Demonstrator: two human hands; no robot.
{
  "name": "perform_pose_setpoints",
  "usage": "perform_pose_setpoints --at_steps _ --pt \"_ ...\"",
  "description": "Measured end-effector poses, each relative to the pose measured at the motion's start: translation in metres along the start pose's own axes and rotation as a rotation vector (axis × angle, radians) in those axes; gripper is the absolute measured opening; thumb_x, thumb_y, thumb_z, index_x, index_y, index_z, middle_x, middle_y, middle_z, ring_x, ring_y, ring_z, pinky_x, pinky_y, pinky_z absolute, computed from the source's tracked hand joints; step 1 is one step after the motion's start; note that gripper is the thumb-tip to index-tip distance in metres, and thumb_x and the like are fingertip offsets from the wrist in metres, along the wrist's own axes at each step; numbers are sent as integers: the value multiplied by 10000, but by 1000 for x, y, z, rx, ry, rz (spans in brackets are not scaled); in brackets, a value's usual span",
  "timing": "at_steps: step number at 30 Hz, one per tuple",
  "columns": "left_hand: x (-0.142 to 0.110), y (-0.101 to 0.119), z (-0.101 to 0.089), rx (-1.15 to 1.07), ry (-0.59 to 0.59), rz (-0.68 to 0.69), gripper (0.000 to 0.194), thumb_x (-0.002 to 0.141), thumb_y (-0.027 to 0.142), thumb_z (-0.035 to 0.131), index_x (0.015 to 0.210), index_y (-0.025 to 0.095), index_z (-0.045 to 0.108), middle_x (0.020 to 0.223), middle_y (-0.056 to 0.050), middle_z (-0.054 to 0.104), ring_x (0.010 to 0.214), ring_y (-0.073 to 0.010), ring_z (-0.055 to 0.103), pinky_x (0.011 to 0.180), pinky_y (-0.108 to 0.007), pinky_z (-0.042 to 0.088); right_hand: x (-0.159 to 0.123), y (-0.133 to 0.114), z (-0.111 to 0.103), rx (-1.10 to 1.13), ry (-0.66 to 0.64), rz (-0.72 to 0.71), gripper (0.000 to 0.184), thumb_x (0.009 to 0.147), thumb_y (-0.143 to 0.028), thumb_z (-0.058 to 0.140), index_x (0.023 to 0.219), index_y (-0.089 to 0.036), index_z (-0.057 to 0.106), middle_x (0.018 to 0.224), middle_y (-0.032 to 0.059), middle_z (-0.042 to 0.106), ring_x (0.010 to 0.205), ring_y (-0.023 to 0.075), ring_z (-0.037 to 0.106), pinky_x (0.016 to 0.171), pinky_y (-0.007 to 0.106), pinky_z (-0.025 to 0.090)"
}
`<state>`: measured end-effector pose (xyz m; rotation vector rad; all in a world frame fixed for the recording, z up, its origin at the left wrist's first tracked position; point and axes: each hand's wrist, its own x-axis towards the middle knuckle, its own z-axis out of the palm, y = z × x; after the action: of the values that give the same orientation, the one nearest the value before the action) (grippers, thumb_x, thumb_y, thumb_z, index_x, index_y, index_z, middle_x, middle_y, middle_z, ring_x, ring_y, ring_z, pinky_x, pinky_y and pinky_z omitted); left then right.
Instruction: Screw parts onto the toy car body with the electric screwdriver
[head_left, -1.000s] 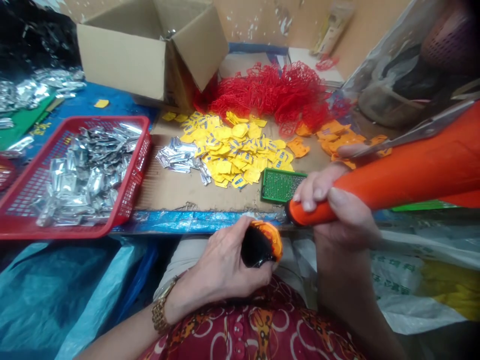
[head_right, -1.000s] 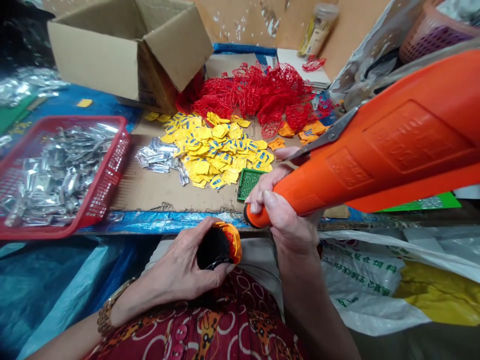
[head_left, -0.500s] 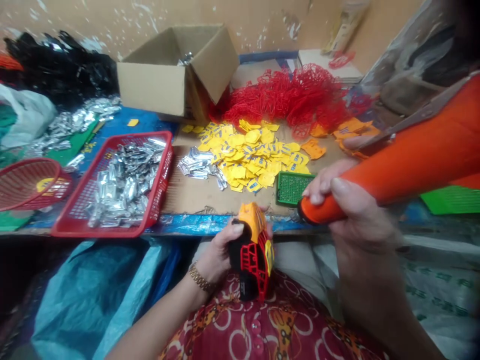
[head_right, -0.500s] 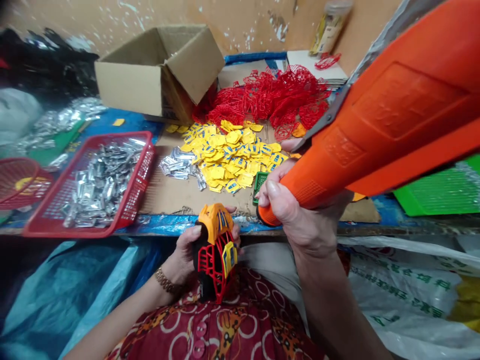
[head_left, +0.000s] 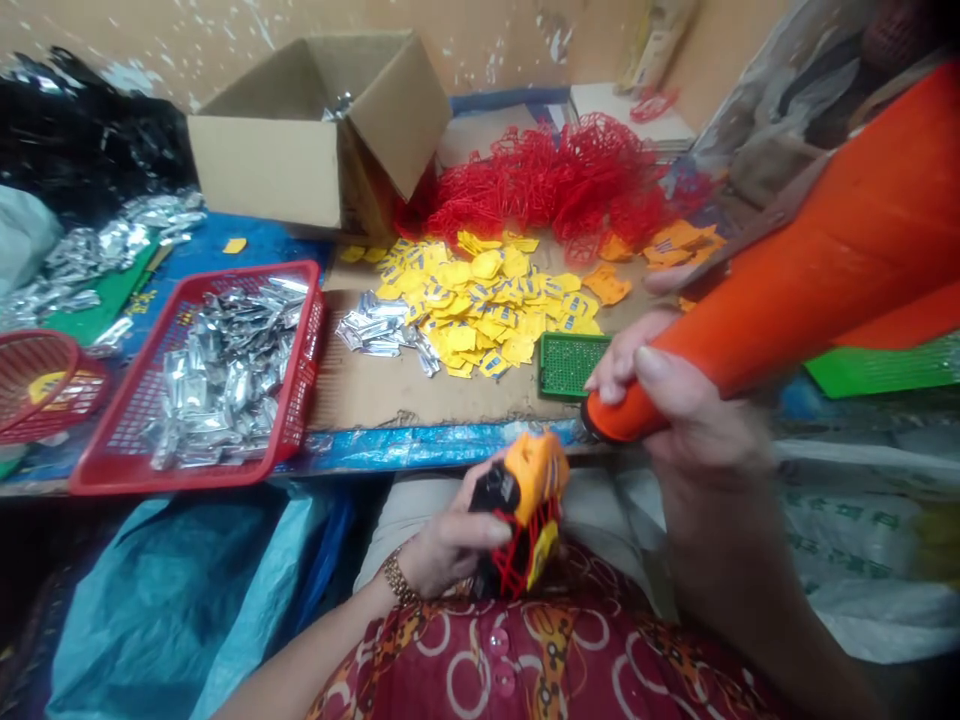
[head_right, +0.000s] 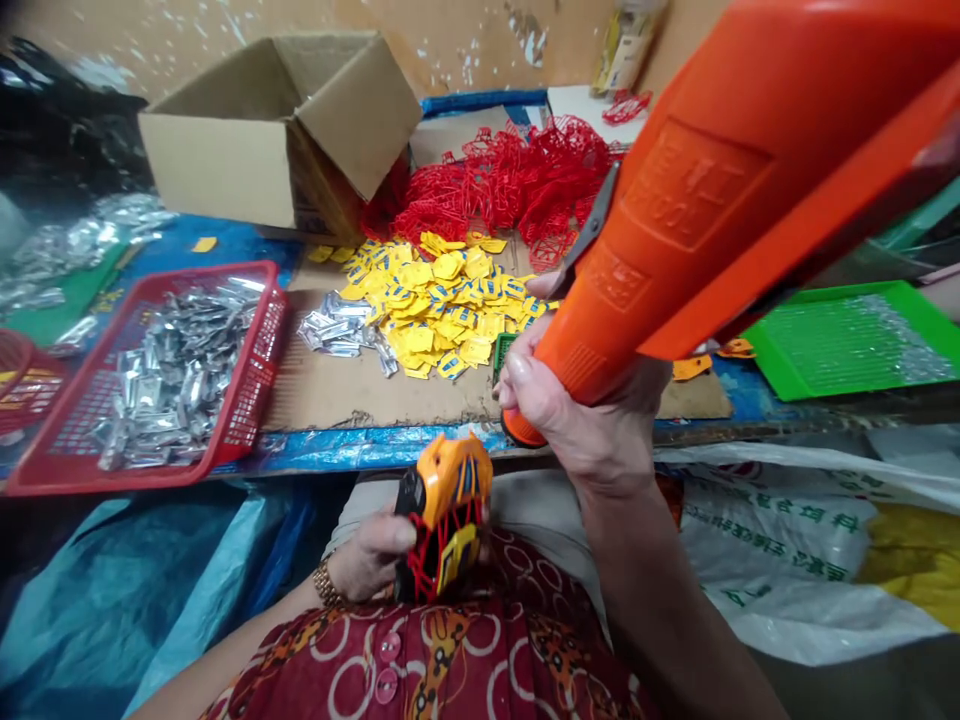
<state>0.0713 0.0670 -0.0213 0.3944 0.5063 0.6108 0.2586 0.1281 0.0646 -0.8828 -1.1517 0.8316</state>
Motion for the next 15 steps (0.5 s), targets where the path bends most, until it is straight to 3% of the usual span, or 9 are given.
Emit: perform_pose_setpoints --at_steps 3,9,15 --pt "5 -3 -8 -122 5 -7 608 691 506 679 1122 80 638 1021 -165 691 840 -311 686 691 -395 563 5 5 1 -32 46 -29 164 752 -244 724 874 -233 614 653 -41 592 536 119 569 505 281 496" --pt "14 -2 -18 -264 8 109 627 762 597 532 1118 88 623 914 -122 677 684 -217 654 561 -325 565 7 13 0 -92 130 -25 137 736 -199 720 843 -208 634 643 -37 596 538 122 578 537 294 498" --pt "15 5 -12 -247 -38 81 610 769 630 566 1121 132 602 997 -119 664 674 -193 642 626 -355 565 7 15 -1 -88 155 -16 334 716 -190 721 1031 -219 614 674 -44 609 509 126 566 525 310 505"
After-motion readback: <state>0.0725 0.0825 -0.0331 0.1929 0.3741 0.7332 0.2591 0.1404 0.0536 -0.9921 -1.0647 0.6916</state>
